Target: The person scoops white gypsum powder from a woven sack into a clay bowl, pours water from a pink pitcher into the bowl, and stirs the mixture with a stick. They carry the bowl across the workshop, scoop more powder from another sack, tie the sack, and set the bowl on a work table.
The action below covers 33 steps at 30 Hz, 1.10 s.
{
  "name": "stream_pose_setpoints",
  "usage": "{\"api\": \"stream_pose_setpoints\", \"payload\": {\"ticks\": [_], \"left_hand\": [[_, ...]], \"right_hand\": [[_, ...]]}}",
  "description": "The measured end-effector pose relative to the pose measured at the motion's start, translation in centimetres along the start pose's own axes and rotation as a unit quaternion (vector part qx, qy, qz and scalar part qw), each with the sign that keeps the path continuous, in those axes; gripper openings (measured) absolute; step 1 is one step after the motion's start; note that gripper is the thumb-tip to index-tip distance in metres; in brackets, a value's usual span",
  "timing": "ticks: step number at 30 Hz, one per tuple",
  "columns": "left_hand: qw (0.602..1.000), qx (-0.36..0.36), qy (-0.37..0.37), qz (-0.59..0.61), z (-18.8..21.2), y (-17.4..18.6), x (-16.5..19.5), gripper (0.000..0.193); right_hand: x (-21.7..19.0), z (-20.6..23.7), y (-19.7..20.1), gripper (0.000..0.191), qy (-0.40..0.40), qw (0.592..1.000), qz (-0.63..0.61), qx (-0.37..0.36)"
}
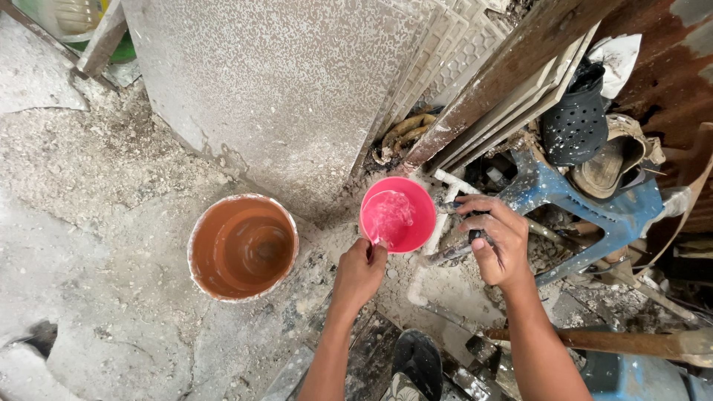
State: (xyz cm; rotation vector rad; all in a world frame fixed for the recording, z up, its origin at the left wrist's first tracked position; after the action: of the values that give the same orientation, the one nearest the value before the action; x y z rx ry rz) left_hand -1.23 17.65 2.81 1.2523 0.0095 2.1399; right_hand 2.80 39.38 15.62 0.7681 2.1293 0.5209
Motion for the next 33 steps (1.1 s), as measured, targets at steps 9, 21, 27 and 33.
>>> {"api": "stream_pose_setpoints", "payload": {"ticks": [9, 21, 27, 33], "left_hand": [[1.000, -0.022, 0.007, 0.002, -0.42, -0.51, -0.08, 0.030], [0.999, 0.008, -0.035, -0.007, -0.50, -0.65, 0.59, 0.038], [1.000, 0.006, -0.030, -0.003, -0.60, -0.52, 0.46, 0.036], [0.999, -0.040, 0.009, 0.014, -0.71, -1.00, 0.03, 0.031]], "right_hand": [[-0.36, -0.38, -0.20, 0.034, -0.001, 1.000, 0.004, -0.016], [-0.09, -0.39, -0.43, 0.023, -0.039, 0.997, 0.061, 0.002], [-0.10, -0.44, -0.46, 0.023, -0.050, 0.996, 0.068, -0.002], [-0.22, -0.51, -0.45, 0.021, -0.047, 0.996, 0.072, -0.001]]}}
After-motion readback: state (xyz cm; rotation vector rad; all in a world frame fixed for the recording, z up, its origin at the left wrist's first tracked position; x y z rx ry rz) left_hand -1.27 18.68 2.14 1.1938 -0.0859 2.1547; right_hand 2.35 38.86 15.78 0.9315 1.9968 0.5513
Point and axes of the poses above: each hand's wrist, its own z-axis away from the middle knuckle, its own y-axis out of the back of the hand, x = y × z, the point moved 4 cm from there along -z, towards the middle knuckle, and after that the axes turned 4 degrees about -z, right-handed, at the moved point
